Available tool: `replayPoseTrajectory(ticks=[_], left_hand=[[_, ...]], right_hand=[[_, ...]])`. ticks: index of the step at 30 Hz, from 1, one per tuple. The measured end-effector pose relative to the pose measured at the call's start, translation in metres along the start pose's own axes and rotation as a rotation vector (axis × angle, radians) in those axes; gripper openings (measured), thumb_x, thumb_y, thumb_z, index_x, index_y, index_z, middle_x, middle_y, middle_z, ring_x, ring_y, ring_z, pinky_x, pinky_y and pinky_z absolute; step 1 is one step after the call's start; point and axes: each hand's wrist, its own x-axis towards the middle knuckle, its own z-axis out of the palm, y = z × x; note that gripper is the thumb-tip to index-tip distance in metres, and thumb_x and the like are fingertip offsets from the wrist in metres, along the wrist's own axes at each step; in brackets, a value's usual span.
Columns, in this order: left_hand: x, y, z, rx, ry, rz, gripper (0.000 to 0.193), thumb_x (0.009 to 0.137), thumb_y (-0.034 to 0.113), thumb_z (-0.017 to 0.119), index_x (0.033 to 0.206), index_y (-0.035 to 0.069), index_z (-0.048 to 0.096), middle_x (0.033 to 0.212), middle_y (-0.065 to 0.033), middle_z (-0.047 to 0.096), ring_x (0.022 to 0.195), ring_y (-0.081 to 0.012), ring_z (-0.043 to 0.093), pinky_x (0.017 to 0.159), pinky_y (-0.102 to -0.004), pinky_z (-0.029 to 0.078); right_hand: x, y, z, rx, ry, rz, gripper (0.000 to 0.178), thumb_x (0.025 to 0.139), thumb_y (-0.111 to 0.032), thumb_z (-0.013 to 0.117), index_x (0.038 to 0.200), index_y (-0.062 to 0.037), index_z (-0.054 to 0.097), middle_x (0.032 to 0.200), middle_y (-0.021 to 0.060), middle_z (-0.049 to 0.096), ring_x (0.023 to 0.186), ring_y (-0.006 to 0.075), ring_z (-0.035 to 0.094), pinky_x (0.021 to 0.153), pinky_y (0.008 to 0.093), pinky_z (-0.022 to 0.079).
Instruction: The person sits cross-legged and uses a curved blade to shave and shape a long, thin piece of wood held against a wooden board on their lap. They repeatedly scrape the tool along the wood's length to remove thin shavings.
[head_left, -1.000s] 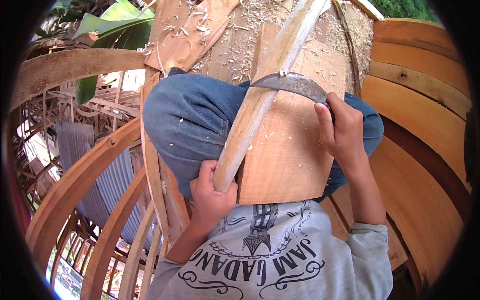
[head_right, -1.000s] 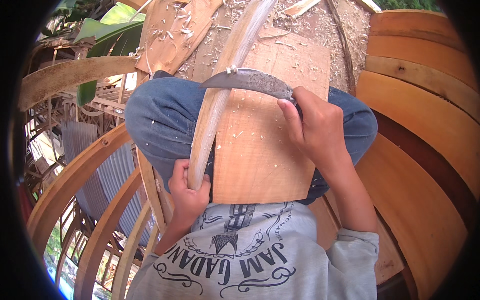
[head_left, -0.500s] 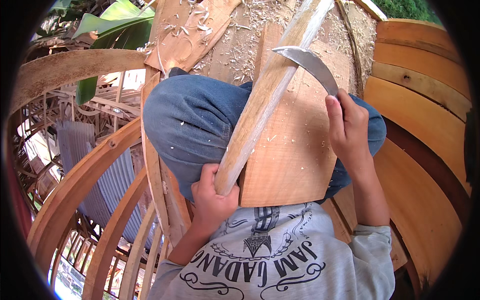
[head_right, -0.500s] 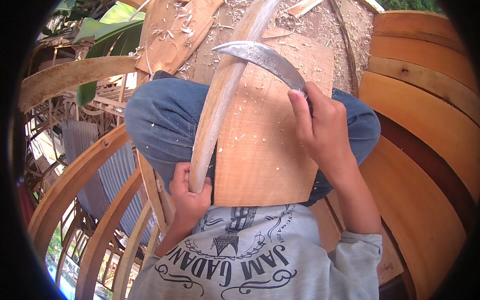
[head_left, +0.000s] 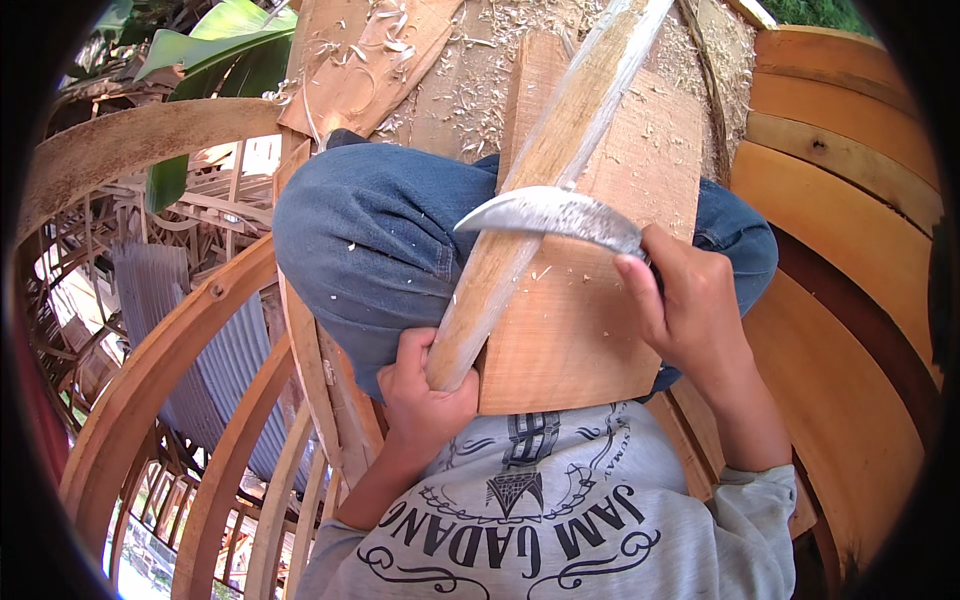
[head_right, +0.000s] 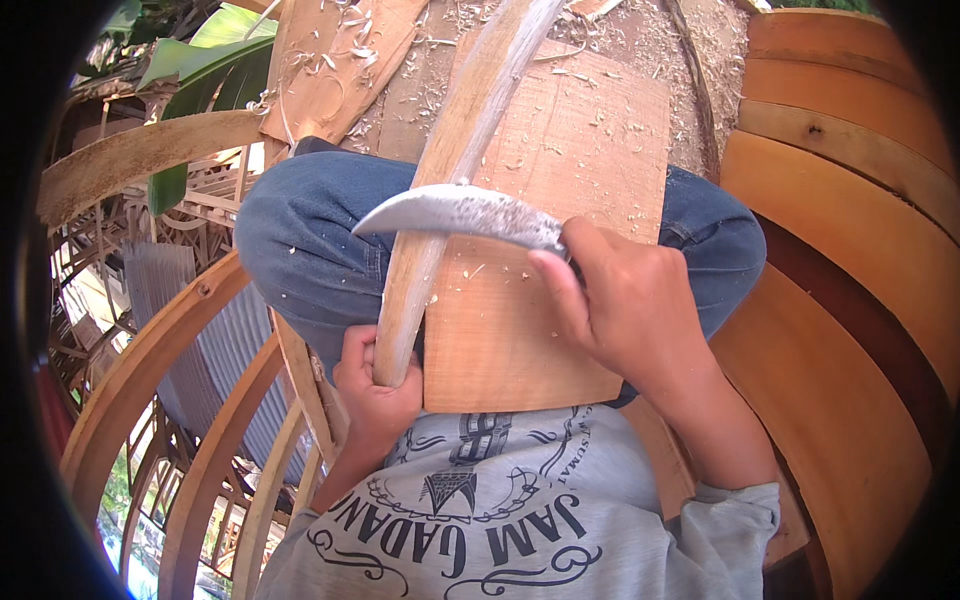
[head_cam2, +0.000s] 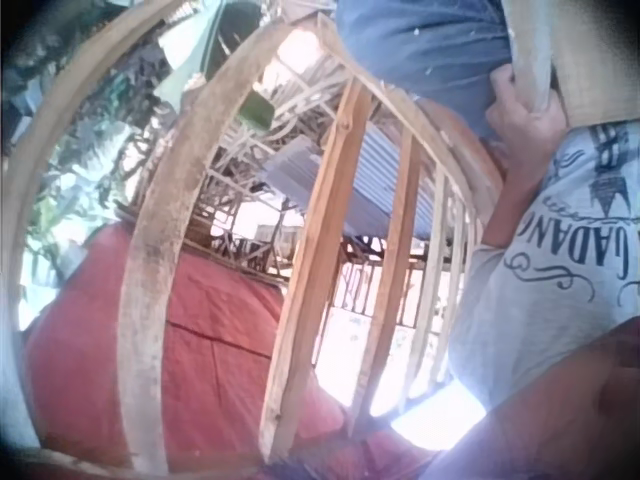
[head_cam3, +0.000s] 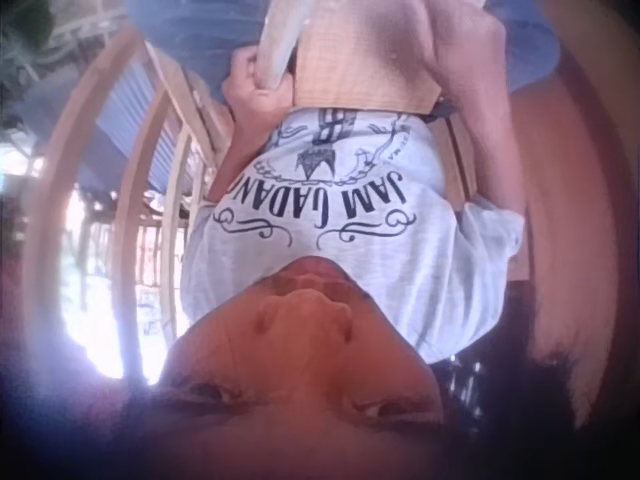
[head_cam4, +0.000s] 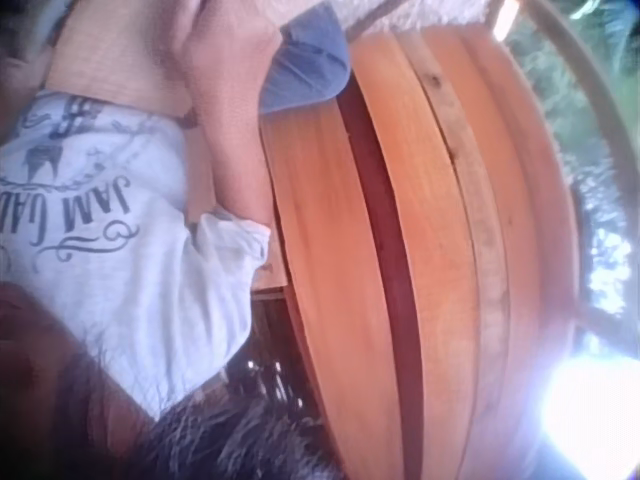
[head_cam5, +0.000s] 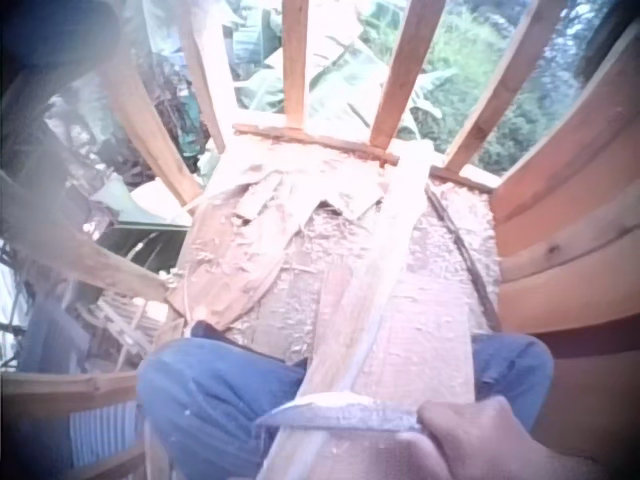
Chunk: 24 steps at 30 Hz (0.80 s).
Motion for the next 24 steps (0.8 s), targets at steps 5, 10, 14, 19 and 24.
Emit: replayPoseTrajectory(ticks=[5,10,14,19,24], left_hand=[[0.001,-0.002,0.002,0.023,0.011,0.023,0.031,0.066,0.0,0.068,0.094,0.003,0.053,0.064,-0.0122,0.063,0.055,-0.0242,0.066,0.051,-0.0306,0.048],[-0.002,-0.001,0.001,0.012,0.033,0.014,0.031,0.067,0.002,0.07,0.093,0.003,0.053,0.066,-0.0125,0.064,0.057,-0.024,0.067,0.053,-0.0302,0.049],[0.002,-0.001,0.002,0.016,0.016,0.019,0.031,0.067,0.002,0.071,0.093,0.003,0.054,0.067,-0.0126,0.065,0.058,-0.024,0.067,0.053,-0.0302,0.049],[-0.003,-0.002,0.001,0.026,0.038,0.018,0.031,0.067,0.003,0.071,0.092,0.003,0.053,0.066,-0.0122,0.064,0.057,-0.0241,0.067,0.052,-0.0305,0.049],[0.001,-0.003,0.0,0.013,0.0,0.018,0.032,0.067,0.003,0.071,0.092,0.003,0.053,0.066,-0.0122,0.064,0.057,-0.0244,0.067,0.052,-0.0307,0.049]], right_hand=[[0.0,-0.007,-0.007,-0.157,0.024,0.002,0.028,0.09,-0.024,0.061,0.075,-0.003,0.052,0.059,0.015,0.055,0.05,0.0332,0.055,0.045,0.0401,0.04],[0.022,0.0,-0.025,-0.194,0.12,0.176,0.028,0.091,-0.023,0.059,0.074,-0.0026,0.052,0.057,0.0154,0.053,0.05,0.0332,0.056,0.047,0.0404,0.039],[0.003,-0.02,-0.024,-0.193,-0.089,-0.004,0.028,0.092,-0.023,0.058,0.074,-0.0019,0.052,0.059,0.0177,0.053,0.05,0.0357,0.053,0.047,0.0408,0.038],[0.022,-0.007,-0.033,-0.289,0.032,0.152,0.028,0.092,-0.024,0.058,0.073,-0.0032,0.051,0.057,0.0166,0.053,0.05,0.0352,0.054,0.046,0.0411,0.04],[0.007,-0.018,-0.018,-0.276,0.033,0.088,0.031,0.092,-0.024,0.057,0.072,-0.0015,0.051,0.054,0.0177,0.051,0.05,0.0355,0.054,0.044,0.0411,0.039]])
